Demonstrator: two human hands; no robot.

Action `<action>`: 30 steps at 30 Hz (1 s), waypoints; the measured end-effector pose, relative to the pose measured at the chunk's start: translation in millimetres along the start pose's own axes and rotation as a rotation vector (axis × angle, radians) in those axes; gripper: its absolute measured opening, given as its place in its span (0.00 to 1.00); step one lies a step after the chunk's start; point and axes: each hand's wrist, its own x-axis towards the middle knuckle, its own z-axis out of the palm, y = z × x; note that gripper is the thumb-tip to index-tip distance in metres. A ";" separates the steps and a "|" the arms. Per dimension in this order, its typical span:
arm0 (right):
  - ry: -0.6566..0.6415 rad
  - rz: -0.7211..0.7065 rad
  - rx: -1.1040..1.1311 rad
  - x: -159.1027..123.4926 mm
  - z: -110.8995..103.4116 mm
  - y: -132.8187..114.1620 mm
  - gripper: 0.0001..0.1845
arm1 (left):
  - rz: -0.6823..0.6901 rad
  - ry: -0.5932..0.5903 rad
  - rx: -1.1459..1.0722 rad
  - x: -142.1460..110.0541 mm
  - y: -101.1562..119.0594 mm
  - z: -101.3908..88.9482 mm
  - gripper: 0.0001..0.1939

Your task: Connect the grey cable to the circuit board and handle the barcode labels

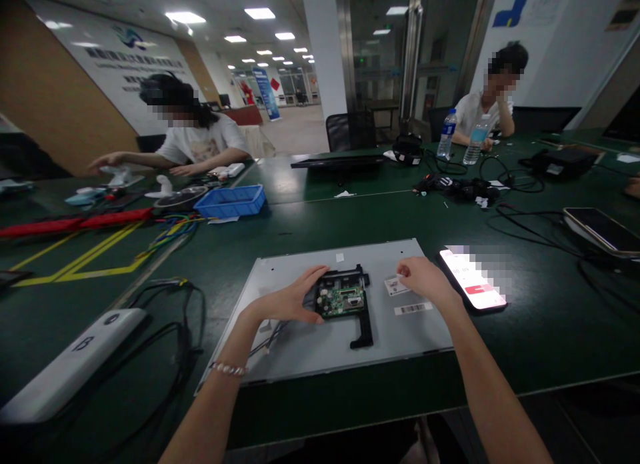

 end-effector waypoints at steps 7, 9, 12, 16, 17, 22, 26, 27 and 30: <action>0.048 0.094 -0.063 1.8 0.4 14.2 0.11 | 0.039 0.009 -0.028 0.4 -6.8 1.8 0.55; 0.040 0.086 -0.055 1.8 0.5 15.2 0.10 | 0.030 0.006 -0.027 0.2 -6.9 1.8 0.55; 0.041 0.067 -0.069 1.9 0.4 15.8 0.11 | 0.015 0.001 -0.021 0.1 -6.4 2.1 0.55; 0.159 0.026 -0.083 2.2 0.1 7.9 0.13 | 0.004 0.005 -0.008 0.1 -5.4 2.3 0.57; 0.197 0.000 -0.072 2.5 0.2 3.1 0.13 | 0.001 0.009 -0.005 0.0 -5.1 2.1 0.58; 0.282 -0.139 -0.020 12.7 2.0 -34.3 0.15 | -0.008 0.024 -0.011 0.0 -4.3 2.0 0.62; 0.213 -0.315 -0.114 35.4 5.2 -68.3 0.14 | -0.034 0.025 -0.018 2.2 -7.8 4.5 0.62; 0.196 -0.367 -0.164 42.6 6.4 -75.8 0.14 | -0.032 0.027 -0.020 3.0 -9.3 5.2 0.62; 0.138 -0.471 -0.368 64.4 11.9 -93.3 0.11 | -0.004 0.031 -0.034 5.1 -12.6 6.7 0.63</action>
